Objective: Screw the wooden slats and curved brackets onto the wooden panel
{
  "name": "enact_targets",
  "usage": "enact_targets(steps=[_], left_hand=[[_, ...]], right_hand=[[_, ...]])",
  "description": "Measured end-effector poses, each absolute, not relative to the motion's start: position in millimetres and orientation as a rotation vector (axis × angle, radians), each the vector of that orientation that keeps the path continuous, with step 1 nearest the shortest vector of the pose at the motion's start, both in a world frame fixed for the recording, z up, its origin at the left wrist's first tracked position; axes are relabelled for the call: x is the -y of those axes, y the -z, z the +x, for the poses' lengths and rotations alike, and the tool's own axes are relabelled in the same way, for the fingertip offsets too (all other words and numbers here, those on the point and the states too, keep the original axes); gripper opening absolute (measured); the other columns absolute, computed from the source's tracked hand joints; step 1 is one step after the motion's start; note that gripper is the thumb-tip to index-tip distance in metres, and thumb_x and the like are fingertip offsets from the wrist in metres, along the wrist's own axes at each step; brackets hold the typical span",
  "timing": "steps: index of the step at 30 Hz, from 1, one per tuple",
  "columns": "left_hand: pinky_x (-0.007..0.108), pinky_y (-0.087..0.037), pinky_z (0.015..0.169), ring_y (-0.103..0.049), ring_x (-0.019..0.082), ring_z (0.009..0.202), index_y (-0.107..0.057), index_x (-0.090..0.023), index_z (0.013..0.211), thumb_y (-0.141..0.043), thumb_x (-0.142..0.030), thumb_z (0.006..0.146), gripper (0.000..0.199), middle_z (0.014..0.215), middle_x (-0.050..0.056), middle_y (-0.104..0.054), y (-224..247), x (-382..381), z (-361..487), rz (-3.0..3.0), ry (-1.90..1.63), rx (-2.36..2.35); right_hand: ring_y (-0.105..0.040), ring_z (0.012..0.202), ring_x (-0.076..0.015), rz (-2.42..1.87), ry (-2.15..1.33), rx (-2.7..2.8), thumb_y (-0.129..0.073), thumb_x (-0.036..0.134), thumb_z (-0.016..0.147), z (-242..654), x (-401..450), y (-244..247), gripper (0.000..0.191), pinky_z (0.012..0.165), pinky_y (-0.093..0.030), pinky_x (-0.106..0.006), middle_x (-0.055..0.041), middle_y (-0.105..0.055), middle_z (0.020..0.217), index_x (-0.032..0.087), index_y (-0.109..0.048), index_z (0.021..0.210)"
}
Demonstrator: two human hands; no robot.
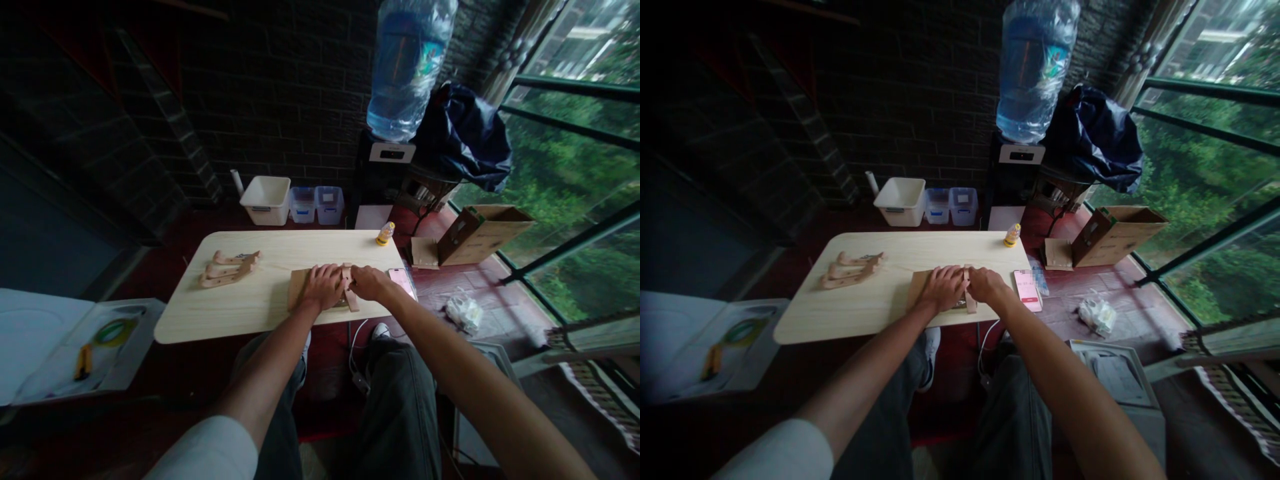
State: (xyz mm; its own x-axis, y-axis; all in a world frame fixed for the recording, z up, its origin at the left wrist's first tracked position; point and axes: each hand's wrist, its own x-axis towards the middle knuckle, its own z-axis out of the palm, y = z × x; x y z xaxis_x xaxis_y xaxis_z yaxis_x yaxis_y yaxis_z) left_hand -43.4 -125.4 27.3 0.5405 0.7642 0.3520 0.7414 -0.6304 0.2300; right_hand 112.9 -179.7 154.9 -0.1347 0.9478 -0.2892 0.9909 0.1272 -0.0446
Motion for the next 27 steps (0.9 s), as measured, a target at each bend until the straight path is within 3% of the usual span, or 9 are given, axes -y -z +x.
enact_targets(steps=[19,27], left_hand=[[0.052,-0.025,0.121,-0.047,0.027,0.137,-0.06,-0.029,0.135,-0.041,-0.047,0.1,0.043,0.146,0.007,-0.058,-28,125,-45,2.696,-0.626,-1.343],[0.052,-0.025,0.121,-0.047,0.027,0.137,-0.06,-0.028,0.135,-0.042,-0.045,0.1,0.043,0.146,0.008,-0.058,-28,124,-43,2.723,-0.613,-1.333]], right_hand=[[-0.069,0.112,-0.0253,1.971,0.387,-2.284,-0.054,0.032,0.1,117,189,-146,0.031,0.087,-0.048,-0.031,-0.0162,-0.072,0.122,0.018,-0.056,0.128],[-0.07,0.107,-0.0276,2.152,0.375,-2.164,-0.053,0.039,0.099,111,187,-145,0.036,0.083,-0.05,-0.032,-0.0191,-0.073,0.117,0.013,-0.059,0.124]])
